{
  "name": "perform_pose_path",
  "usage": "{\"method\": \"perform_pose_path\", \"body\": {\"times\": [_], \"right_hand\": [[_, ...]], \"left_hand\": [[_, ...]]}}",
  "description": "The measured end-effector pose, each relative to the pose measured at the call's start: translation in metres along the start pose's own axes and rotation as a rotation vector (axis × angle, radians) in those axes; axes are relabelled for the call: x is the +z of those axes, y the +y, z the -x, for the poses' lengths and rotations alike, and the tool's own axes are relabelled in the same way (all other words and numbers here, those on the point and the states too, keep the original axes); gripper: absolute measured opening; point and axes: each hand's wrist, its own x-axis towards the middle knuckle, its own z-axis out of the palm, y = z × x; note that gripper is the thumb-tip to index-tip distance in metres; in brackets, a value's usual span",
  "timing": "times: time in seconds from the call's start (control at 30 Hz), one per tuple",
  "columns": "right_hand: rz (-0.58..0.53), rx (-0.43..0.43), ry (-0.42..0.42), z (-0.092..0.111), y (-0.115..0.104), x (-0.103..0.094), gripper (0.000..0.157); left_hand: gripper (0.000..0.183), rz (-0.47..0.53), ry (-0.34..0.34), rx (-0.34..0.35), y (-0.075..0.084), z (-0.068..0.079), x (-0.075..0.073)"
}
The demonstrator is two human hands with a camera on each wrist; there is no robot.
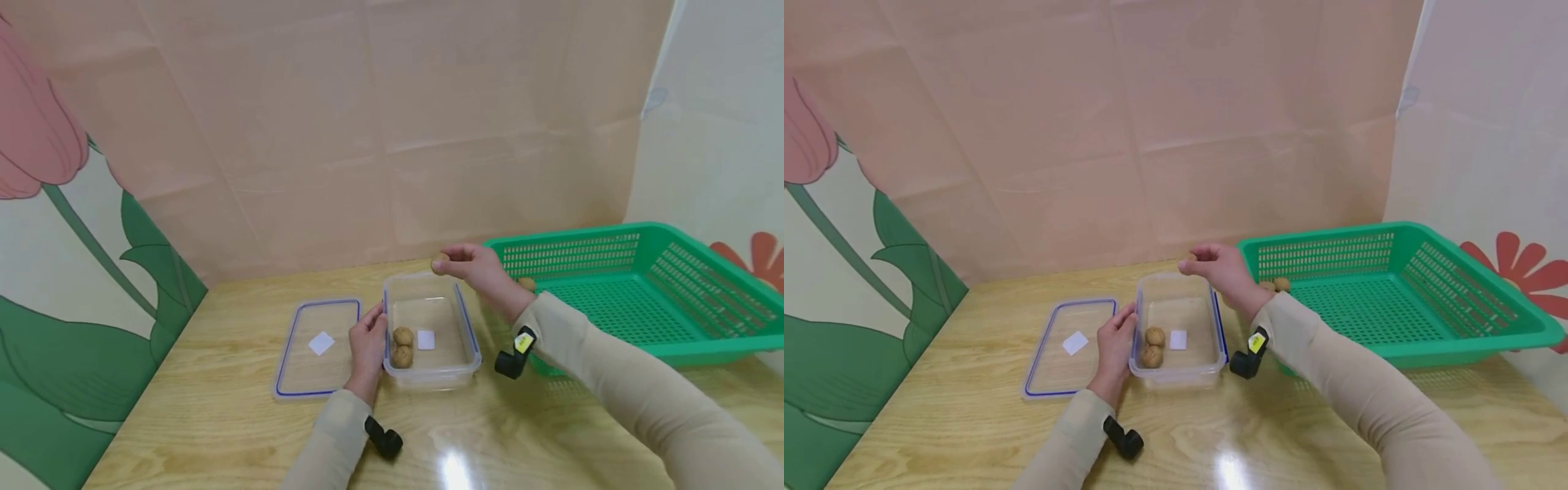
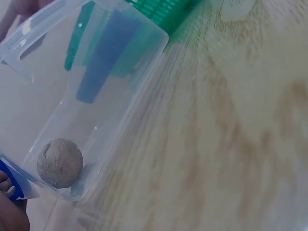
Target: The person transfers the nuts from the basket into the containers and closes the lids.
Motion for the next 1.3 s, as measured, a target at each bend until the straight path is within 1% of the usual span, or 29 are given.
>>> {"method": "perform_pose_path", "body": {"times": [0.2,0.37,0.5,0.67,0.77,0.9,1.07,1.3], "right_hand": [[-0.03,0.023,-0.049,0.002,0.0,0.019,0.053],[0.023,0.036,-0.084,0.006,0.002,0.037,0.05],[0.025,0.046,-0.084,0.01,0.008,0.052,0.043],[0.031,0.06,-0.106,0.016,0.017,0.068,0.043],[0.03,0.056,-0.104,0.018,0.022,0.074,0.041],[0.036,0.05,-0.082,0.017,0.029,0.08,0.036],[0.083,0.06,-0.087,0.017,0.037,0.085,0.037],[0.133,0.1,-0.098,0.02,0.043,0.091,0.039]], "left_hand": [[0.028,-0.002,-0.002,0.005,0.005,-0.001,0.0],[0.028,-0.004,-0.003,0.013,0.004,-0.003,0.0],[0.028,-0.012,0.0,0.025,0.005,-0.004,-0.001],[0.028,-0.025,0.003,0.018,0.006,-0.006,-0.002],[0.028,-0.037,-0.007,0.001,0.005,-0.006,-0.002],[0.028,-0.037,-0.017,0.002,0.004,-0.005,-0.003],[0.028,-0.041,-0.021,0.018,0.002,-0.003,-0.003],[0.029,-0.031,-0.025,-0.009,0.002,-0.001,-0.003]]}}
